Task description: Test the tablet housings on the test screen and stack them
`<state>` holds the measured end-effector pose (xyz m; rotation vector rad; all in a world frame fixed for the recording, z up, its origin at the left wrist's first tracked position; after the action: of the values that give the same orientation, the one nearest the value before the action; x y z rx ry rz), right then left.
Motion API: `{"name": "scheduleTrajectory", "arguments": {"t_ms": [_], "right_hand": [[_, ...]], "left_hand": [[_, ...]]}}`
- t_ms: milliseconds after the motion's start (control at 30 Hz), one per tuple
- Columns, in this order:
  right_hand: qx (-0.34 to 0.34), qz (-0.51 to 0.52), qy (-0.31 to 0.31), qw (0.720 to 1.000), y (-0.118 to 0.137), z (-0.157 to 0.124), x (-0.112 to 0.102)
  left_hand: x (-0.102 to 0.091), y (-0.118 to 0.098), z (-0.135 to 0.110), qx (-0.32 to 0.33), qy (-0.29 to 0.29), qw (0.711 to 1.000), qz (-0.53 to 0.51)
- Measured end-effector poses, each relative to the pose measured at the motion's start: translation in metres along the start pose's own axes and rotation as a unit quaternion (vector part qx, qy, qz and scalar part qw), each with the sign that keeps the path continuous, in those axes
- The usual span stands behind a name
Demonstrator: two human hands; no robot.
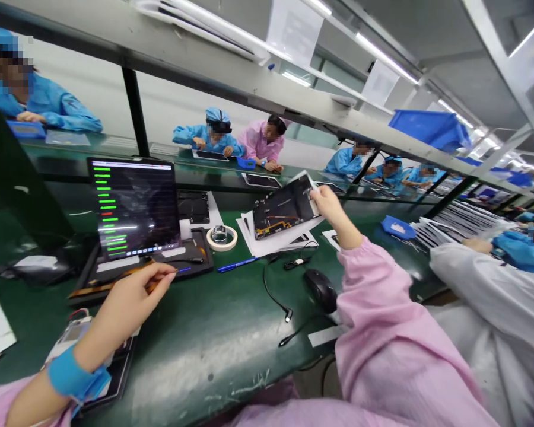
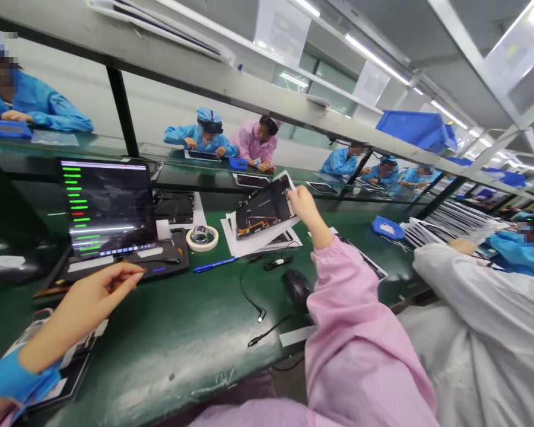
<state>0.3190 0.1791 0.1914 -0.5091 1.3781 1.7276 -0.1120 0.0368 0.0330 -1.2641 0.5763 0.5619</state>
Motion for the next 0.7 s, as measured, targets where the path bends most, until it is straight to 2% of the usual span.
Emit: {"name": "scheduleTrajectory", "arguments": {"t_ms": [67, 100, 133, 200, 233, 300, 367, 400, 467, 567, 633, 700], "right_hand": [[-0.083, 0.032, -0.03, 0.996, 0.035, -0.022, -0.023], [-0.137, 0.074, -0.049, 0.987, 0.05, -0.036, -0.035], [-0.157, 0.128, -0.051, 0.978, 0.059, -0.05, -0.044], [-0.106, 0.241, -0.001, 0.965, 0.06, -0.075, -0.046], [-0.041, 0.291, 0.051, 0.955, 0.055, -0.087, -0.038], [0.092, 0.364, 0.167, 0.911, 0.04, -0.119, -0.006], [0.178, 0.417, 0.247, 0.856, 0.026, -0.156, 0.034], [0.198, 0.439, 0.263, 0.836, 0.019, -0.174, 0.053], [0.221, 0.464, 0.255, 0.819, 0.004, -0.206, 0.088], [0.226, 0.466, 0.227, 0.825, -0.014, -0.244, 0.125], [0.229, 0.466, 0.222, 0.826, -0.019, -0.258, 0.137], [0.229, 0.469, 0.226, 0.823, -0.02, -0.263, 0.138]], "left_hand": [[-0.002, 0.002, 0.0, -0.004, 0.0, 1.0, -0.016], [-0.004, 0.002, 0.001, -0.009, -0.002, 1.0, -0.026], [-0.006, 0.002, 0.001, -0.015, -0.002, 0.999, -0.038], [-0.012, 0.002, 0.002, -0.038, 0.0, 0.997, -0.072], [-0.016, 0.002, 0.003, -0.053, -0.001, 0.994, -0.096], [-0.024, 0.004, 0.004, -0.087, -0.008, 0.984, -0.158], [-0.033, 0.008, 0.004, -0.114, -0.034, 0.969, -0.216], [-0.038, 0.011, 0.004, -0.122, -0.055, 0.963, -0.235], [-0.049, 0.016, 0.003, -0.124, -0.103, 0.955, -0.251], [-0.058, 0.016, 0.0, -0.117, -0.147, 0.947, -0.261], [-0.056, 0.011, -0.001, -0.12, -0.123, 0.949, -0.263], [-0.05, 0.005, -0.002, -0.126, -0.081, 0.956, -0.253]]}}
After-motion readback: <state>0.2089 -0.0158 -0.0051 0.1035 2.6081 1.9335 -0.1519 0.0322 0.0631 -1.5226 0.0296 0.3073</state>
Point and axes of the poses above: each hand's wrist, its own z-axis towards the middle knuckle, its own x-axis out of the palm, y = z × x, the point moved 6 cm from there along z, towards the middle knuckle, and after that the axes turned 5 degrees about y, right-handed, at the moved point
